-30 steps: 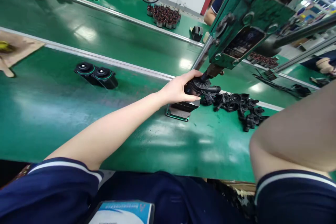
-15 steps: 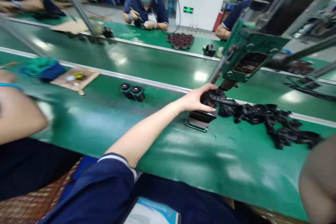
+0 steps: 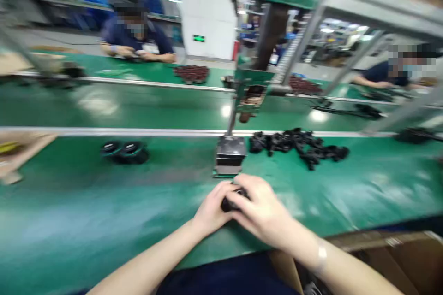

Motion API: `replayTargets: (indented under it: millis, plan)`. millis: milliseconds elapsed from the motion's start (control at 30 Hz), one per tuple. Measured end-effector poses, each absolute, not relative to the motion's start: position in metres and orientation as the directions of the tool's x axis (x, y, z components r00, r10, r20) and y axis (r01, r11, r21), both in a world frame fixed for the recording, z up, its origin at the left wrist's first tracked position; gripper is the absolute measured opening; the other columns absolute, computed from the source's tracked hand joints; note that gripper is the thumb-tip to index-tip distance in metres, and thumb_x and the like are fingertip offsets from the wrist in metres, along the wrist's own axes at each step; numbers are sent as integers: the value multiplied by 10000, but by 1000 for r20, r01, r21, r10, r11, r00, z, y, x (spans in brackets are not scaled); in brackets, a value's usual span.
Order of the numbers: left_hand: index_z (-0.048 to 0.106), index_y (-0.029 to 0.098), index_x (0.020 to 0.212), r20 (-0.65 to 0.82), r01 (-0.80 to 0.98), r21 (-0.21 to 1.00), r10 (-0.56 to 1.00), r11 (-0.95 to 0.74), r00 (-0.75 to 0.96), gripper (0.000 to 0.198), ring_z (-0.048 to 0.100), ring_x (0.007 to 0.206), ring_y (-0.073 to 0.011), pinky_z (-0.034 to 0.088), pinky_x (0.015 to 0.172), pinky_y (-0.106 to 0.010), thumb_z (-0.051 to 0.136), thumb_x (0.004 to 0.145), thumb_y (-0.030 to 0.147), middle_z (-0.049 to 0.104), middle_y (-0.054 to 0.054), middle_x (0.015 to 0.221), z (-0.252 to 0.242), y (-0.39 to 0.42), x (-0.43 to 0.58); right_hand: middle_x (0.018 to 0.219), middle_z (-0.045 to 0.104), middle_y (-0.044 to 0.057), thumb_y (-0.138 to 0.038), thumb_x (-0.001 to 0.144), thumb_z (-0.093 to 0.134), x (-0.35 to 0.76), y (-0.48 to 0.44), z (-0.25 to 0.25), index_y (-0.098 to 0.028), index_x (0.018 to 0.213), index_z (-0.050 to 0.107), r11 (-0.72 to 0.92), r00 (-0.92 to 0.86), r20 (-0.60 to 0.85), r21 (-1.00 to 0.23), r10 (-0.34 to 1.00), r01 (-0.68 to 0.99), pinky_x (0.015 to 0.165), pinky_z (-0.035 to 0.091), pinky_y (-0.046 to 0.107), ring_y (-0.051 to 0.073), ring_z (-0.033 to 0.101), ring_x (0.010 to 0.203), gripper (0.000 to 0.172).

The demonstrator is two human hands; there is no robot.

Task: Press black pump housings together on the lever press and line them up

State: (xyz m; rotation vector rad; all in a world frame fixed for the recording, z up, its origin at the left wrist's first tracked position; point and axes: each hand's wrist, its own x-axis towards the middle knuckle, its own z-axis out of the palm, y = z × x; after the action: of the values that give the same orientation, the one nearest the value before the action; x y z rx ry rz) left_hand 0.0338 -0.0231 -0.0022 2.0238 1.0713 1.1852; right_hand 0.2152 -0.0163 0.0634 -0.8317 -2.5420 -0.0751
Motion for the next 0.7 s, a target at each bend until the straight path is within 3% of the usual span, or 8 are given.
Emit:
replayTargets:
  millis: [100, 233, 400, 567, 700]
  plan:
    - [503, 229, 1219, 380, 386, 807, 893, -447, 240, 496, 584, 1195, -287, 492, 1027, -489, 649, 756, 126, 602, -107, 1233, -44, -26, 59, 1305, 463, 40, -403, 832, 562, 232, -29, 34, -286, 1140, 584, 680, -583, 528, 14, 618, 733, 981, 407, 282, 114, 433, 1172, 330]
    - [420, 279, 1328, 338, 314, 823, 852, -474, 401, 583, 498, 1312, -294, 466, 1071, -500, 608, 804, 107, 502, -110, 1374, -48, -19, 99, 1310, 466, 6, -443, 796, 604, 272, -33, 10, -339, 1131, 587, 508, -457, 587, 88, 668, 857, 960, 388, 239, 92, 442, 1173, 350]
    - [124, 322, 1465, 252, 230, 889, 842, -396, 476, 770, 502, 1318, -280, 463, 1069, -516, 606, 871, 231, 389, -132, 1477, -35, -20, 119, 1249, 503, 57, -417, 851, 534, 399, 2, 11, -248, 1119, 619, 153, -155, 582, 53, 798, 987, 961, 389, 249, 97, 467, 1125, 328]
    - [138, 334, 1445, 149, 257, 913, 845, -318, 514, 653, 566, 1257, -260, 481, 1056, -499, 517, 920, 251, 466, -117, 1414, -37, -15, 107, 1158, 522, 101, -462, 885, 461, 549, 64, 21, -107, 1156, 573, -274, 246, 556, -34, 794, 961, 1033, 402, 298, 103, 461, 1120, 461]
    - [203, 346, 1410, 118, 282, 907, 831, -314, 543, 581, 582, 1238, -249, 496, 1052, -475, 506, 925, 242, 514, -94, 1364, -37, -10, 104, 1208, 485, 104, -444, 860, 515, 618, 90, 46, -84, 1192, 533, -467, 424, 544, -66, 724, 882, 1092, 387, 349, 125, 428, 1199, 490]
